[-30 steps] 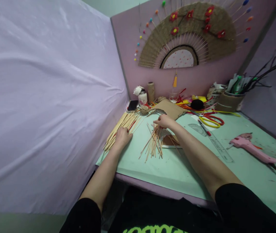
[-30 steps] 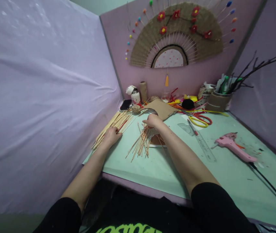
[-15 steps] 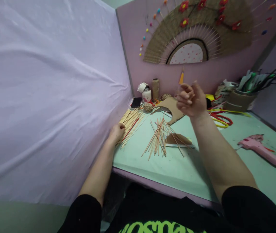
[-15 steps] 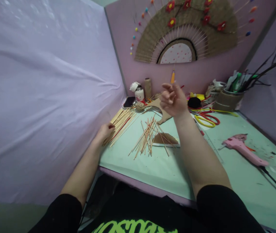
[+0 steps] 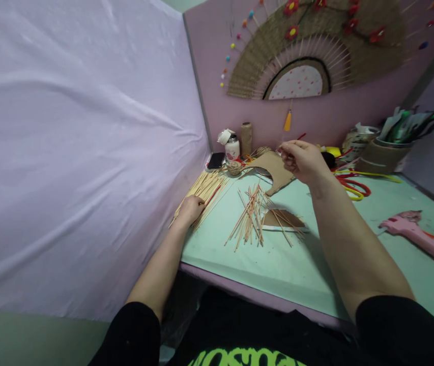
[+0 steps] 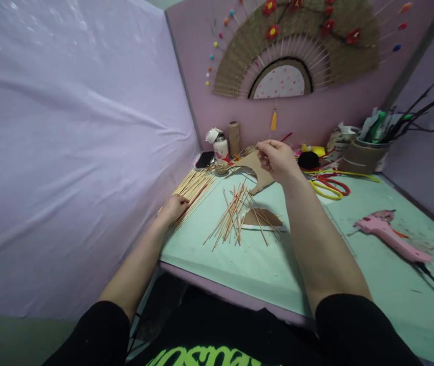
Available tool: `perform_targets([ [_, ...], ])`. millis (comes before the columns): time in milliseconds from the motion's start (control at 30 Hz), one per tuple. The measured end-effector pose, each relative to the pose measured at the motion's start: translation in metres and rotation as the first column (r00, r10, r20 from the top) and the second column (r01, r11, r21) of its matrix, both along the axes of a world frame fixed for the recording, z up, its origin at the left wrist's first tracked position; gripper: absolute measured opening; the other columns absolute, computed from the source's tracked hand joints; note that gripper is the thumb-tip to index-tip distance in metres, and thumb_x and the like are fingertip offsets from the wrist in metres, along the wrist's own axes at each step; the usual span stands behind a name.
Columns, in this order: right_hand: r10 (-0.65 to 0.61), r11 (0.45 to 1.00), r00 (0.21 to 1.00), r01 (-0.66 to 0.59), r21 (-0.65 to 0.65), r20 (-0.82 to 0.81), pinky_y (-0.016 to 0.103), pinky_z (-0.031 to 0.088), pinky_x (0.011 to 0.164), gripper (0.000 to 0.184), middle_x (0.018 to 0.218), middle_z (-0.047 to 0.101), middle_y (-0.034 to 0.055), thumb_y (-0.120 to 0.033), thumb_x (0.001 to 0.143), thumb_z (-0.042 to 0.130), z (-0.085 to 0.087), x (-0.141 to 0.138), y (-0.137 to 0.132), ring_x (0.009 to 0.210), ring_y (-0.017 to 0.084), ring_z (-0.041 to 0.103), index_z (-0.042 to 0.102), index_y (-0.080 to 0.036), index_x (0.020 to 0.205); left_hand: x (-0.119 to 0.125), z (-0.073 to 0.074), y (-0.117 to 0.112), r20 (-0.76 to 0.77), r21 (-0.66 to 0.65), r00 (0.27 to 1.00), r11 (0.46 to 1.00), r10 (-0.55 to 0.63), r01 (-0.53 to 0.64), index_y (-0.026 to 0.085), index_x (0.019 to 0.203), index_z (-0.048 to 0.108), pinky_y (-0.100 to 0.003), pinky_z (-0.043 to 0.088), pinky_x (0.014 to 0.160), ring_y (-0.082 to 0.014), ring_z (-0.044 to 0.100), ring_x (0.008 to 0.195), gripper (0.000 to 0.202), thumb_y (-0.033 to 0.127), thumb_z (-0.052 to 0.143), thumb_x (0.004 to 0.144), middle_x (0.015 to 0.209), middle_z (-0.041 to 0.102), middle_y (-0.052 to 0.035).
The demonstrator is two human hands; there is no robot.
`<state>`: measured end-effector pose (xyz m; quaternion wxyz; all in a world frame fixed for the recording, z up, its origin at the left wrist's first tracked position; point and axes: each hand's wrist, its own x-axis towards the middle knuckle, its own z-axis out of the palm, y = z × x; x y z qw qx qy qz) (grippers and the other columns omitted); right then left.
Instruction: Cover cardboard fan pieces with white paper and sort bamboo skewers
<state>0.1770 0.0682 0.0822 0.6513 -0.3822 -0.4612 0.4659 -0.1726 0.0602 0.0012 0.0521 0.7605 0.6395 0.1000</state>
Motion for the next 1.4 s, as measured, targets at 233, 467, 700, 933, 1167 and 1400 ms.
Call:
perform_targets([
  [233,0.005,0.999,1.0,-0.005,-0.047,0.0,0.016,0.021,0.035,0.021,0.051,0.049,-0.0043,-0.027,0.068,0.075,-0.002,-0.006,0.0,0.04,0.004,0.035,0.056,-0.017,0.07,-0.008,0.003,0.007,-0.023,0.016,0.999,0.999,-0.027,0.027,0.016,0.091,0.07,-0.028,0.042,0.079,-0.0204,0.06,0.093,0.026,0.021,0.046,0.085,0.092,0.069,-0.0102],
  [467,0.039,0.997,0.999,-0.038,-0.061,0.008,0.016,0.021,0.036,0.02,0.052,0.049,-0.0042,-0.026,0.066,0.074,-0.003,-0.008,-0.001,0.04,0.003,0.035,0.057,-0.016,0.071,-0.011,-0.004,0.014,-0.172,0.013,0.985,0.999,-0.032,0.035,0.017,0.09,0.067,-0.032,0.04,0.083,-0.0218,0.055,0.095,0.022,0.017,0.046,0.085,0.097,0.065,-0.012],
  [700,0.051,0.996,0.998,-0.048,-0.07,0.036,0.016,0.021,0.036,0.022,0.052,0.049,-0.0046,-0.028,0.067,0.075,-0.004,-0.011,-0.002,0.04,0.003,0.034,0.056,-0.017,0.072,-0.009,-0.01,0.025,-0.219,0.067,0.973,0.996,0.075,-0.062,0.015,0.097,0.067,-0.04,0.039,0.089,-0.0296,0.05,0.107,0.025,0.017,0.045,0.085,0.115,0.06,-0.0161],
  [933,0.062,0.996,0.997,-0.06,-0.072,0.037,0.015,0.022,0.036,0.022,0.052,0.05,-0.0041,-0.027,0.067,0.075,-0.004,-0.014,-0.004,0.04,0.003,0.035,0.057,-0.016,0.071,-0.01,-0.005,0.023,-0.194,0.142,0.969,0.982,0.153,-0.127,0.016,0.113,0.063,-0.035,0.04,0.091,-0.0253,0.053,0.106,0.033,0.015,0.039,0.089,0.108,0.061,-0.0151],
  [1167,0.058,0.996,0.997,-0.054,-0.078,0.058,0.016,0.022,0.036,0.022,0.052,0.051,-0.0038,-0.029,0.067,0.075,-0.006,-0.016,-0.002,0.04,0.004,0.036,0.057,-0.017,0.071,-0.002,0.0,0.008,-0.086,0.149,0.992,0.985,0.097,-0.084,0.018,0.102,0.068,-0.034,0.039,0.096,-0.0255,0.051,0.111,0.028,0.025,0.044,0.088,0.113,0.058,-0.0123],
  [1400,0.086,0.992,0.995,-0.08,-0.098,0.056,0.016,0.02,0.036,0.023,0.051,0.051,-0.0045,-0.029,0.065,0.076,-0.007,-0.019,-0.001,0.039,0.003,0.034,0.057,-0.016,0.07,0.027,0.005,-0.013,-0.276,0.043,0.959,0.997,0.069,-0.059,0.01,0.109,0.062,-0.041,0.04,0.096,-0.0334,0.049,0.115,0.045,0.042,0.058,0.077,0.118,0.053,-0.0191],
])
